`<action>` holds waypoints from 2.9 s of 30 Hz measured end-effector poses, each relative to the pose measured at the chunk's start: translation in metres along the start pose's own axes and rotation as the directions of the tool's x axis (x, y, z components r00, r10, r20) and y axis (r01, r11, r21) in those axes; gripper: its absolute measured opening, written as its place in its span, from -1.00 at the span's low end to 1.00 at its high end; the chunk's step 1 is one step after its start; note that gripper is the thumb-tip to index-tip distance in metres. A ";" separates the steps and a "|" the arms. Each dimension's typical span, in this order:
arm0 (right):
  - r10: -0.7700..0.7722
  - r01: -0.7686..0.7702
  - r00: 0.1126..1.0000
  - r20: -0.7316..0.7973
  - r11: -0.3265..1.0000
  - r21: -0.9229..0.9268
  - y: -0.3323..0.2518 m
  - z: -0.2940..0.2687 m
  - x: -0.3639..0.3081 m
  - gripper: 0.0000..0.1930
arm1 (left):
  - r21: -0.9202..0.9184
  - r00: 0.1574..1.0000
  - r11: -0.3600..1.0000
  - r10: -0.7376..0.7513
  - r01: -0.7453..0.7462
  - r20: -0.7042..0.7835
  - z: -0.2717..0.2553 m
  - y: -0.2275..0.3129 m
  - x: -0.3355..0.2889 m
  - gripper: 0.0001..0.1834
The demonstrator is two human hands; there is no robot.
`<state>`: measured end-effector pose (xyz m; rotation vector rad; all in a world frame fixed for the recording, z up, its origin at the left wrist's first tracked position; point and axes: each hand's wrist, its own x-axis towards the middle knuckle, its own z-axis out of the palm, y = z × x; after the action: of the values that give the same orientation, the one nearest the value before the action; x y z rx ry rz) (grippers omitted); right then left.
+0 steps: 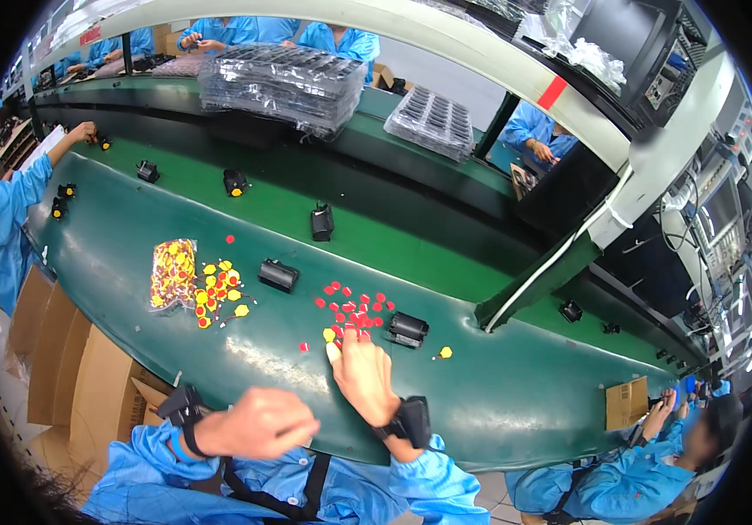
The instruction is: Assembling small plastic housing parts with yellow pins and red gaskets on a conveyor belt.
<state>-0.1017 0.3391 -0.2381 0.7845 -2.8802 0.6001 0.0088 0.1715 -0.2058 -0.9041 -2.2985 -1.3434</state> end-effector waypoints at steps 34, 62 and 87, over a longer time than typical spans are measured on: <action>0.448 -0.039 0.891 -0.067 0.223 0.974 0.005 -0.027 -0.037 -0.60 | 0.311 0.849 0.798 0.427 -0.516 0.312 -0.011 -0.037 0.109 -0.23; 0.842 -0.662 0.487 -0.234 0.530 0.530 0.144 -0.085 -0.186 -0.77 | 0.508 0.593 0.319 -0.291 0.800 -0.751 -0.517 -0.548 -0.096 -0.39; 0.411 -0.379 0.764 -0.498 0.910 0.169 0.222 -0.078 -0.105 -0.79 | 0.303 0.979 0.942 0.092 -0.146 0.184 0.206 -0.071 0.183 -0.24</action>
<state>-0.1238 0.5949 -0.2635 -0.0250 -2.5064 0.7954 -0.1679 0.3897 -0.2526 -1.0596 -2.4436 -0.8442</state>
